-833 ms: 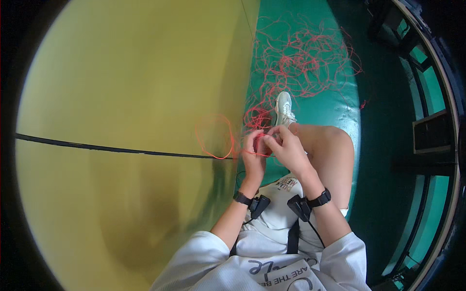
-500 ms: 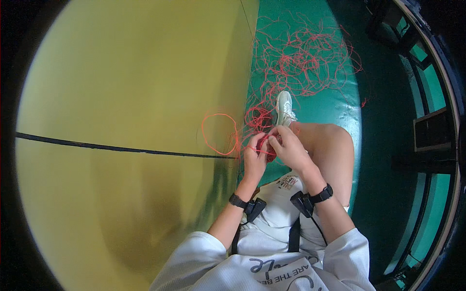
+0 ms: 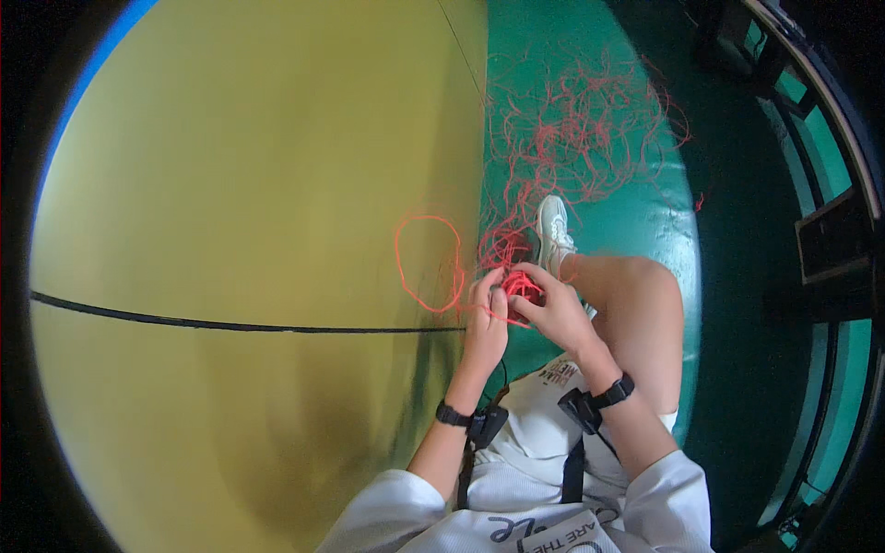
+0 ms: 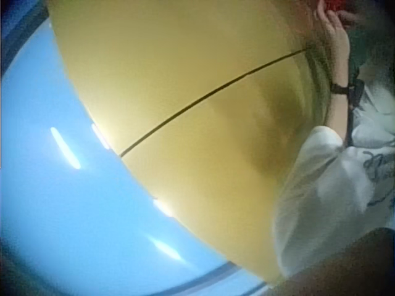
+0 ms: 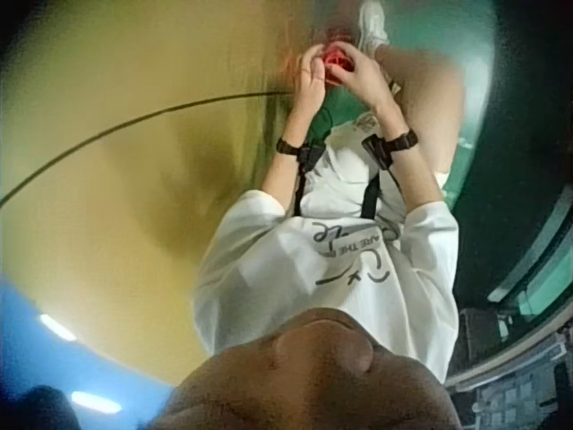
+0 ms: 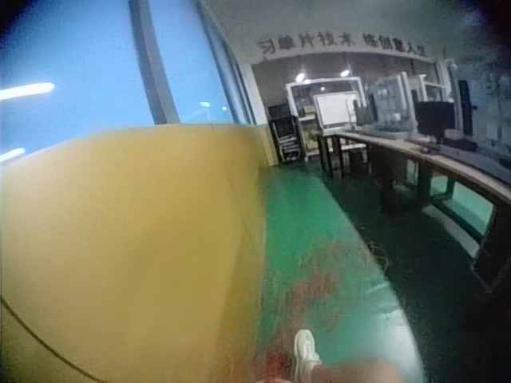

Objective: The person winds a length of red wire into a coil by hand while seated.

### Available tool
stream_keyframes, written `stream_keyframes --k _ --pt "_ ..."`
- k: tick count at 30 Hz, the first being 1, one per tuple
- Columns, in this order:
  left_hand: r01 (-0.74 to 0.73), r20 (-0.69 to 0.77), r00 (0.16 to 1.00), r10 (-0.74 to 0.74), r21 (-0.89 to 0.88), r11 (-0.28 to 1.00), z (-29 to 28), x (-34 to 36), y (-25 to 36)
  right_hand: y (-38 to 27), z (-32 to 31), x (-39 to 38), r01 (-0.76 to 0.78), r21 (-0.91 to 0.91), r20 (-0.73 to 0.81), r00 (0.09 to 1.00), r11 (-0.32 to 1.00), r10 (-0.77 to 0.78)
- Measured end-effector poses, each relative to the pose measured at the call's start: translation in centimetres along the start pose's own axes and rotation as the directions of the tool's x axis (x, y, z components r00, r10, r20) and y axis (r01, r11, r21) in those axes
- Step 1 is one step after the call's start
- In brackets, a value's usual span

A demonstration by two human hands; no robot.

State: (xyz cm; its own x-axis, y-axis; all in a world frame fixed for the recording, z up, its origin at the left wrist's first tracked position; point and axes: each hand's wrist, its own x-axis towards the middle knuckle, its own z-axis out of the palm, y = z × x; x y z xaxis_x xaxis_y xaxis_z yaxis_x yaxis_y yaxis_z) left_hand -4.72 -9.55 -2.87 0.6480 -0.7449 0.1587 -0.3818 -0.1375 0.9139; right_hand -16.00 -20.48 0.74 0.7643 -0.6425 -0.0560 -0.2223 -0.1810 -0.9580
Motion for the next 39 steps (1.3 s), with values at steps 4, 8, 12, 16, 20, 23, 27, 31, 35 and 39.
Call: stream_keyframes --k 4,8,12,16,20,23,27,31,35,39 --pt "0.223 -0.001 0.971 -0.240 -0.363 0.905 -0.7 -2.7 3.2 1.6 -0.4 0.5 -0.002 0.286 -0.108 0.994 0.958 0.034" --pt "0.355 0.089 0.933 -0.349 -0.381 0.854 -1.9 -7.9 -0.9 -0.7 -1.5 1.0 -0.032 0.695 -0.078 0.990 0.718 0.120" --pt "0.484 0.390 0.816 -0.428 -0.053 0.874 -4.9 -9.4 -0.2 -3.0 -3.7 -0.4 -0.104 0.701 0.024 0.992 0.706 0.123" --pt "0.341 0.176 0.939 -0.294 -0.395 0.853 -4.7 -3.3 7.9 -3.7 -4.7 -1.6 -0.194 0.605 0.196 0.976 0.772 0.092" --pt "0.396 0.464 0.849 -0.254 -0.238 0.887 -3.4 0.0 8.4 -3.7 -5.2 -2.3 -0.201 0.512 0.265 0.962 0.835 0.069" --pt "0.439 0.522 0.817 -0.247 -0.284 0.852 -3.5 0.0 6.0 -3.3 -5.0 -2.4 -0.245 0.470 0.255 0.958 0.848 0.135" --pt "0.349 0.423 0.890 -0.173 -0.386 0.854 -2.4 -1.1 5.2 -2.9 -4.7 -2.1 -0.222 0.520 0.213 0.969 0.825 0.126" --pt "0.306 0.224 0.948 -0.225 -0.450 0.839 -0.9 -2.4 5.2 -2.6 -3.9 -2.2 -0.210 0.676 0.165 0.977 0.707 0.133" --pt "0.355 0.124 0.924 -0.362 -0.630 0.690 0.5 -3.5 4.5 -2.2 -3.2 -2.1 -0.234 0.746 0.163 0.972 0.624 0.170" --pt "0.276 0.055 0.936 -0.349 -0.730 0.625 3.0 -3.7 5.4 -1.5 -2.6 -1.7 -0.217 0.798 0.133 0.973 0.563 0.186"
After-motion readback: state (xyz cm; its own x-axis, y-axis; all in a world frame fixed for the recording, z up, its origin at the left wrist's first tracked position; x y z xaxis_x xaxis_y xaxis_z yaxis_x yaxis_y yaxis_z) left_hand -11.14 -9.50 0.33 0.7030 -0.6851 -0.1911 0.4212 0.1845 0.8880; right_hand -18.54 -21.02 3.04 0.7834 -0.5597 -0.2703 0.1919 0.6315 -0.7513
